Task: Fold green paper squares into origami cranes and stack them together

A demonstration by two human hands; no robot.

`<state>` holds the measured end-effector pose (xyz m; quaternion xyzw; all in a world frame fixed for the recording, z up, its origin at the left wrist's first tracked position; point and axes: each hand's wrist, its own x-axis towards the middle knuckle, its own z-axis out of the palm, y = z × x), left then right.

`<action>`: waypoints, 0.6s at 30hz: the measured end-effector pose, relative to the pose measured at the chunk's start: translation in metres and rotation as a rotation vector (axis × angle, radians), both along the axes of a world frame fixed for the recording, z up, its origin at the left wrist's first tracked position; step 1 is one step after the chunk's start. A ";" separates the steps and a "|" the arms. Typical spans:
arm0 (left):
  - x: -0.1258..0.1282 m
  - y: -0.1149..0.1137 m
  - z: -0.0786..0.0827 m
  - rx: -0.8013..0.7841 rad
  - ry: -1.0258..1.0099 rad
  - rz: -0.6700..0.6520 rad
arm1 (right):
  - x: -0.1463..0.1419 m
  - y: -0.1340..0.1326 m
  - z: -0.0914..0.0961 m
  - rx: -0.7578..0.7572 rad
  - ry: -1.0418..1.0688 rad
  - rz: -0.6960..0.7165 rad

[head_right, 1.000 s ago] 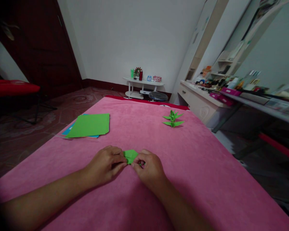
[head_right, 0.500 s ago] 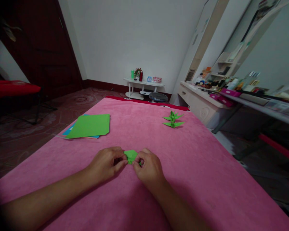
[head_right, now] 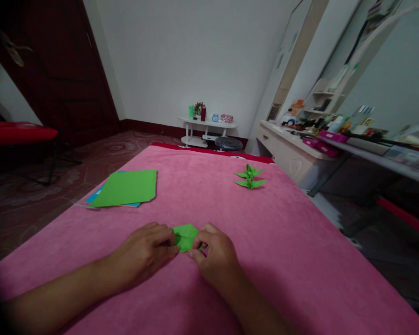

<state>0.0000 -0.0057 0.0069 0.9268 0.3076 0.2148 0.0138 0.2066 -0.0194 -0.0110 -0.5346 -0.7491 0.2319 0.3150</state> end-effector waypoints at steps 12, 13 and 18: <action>-0.002 -0.003 -0.006 -0.128 -0.047 0.010 | -0.003 -0.002 0.003 -0.063 0.054 -0.004; -0.002 -0.003 -0.006 -0.126 -0.055 0.008 | -0.003 -0.002 0.003 -0.063 0.043 -0.004; 0.001 0.002 -0.009 -0.212 -0.134 0.033 | -0.005 -0.003 0.004 -0.048 0.037 -0.010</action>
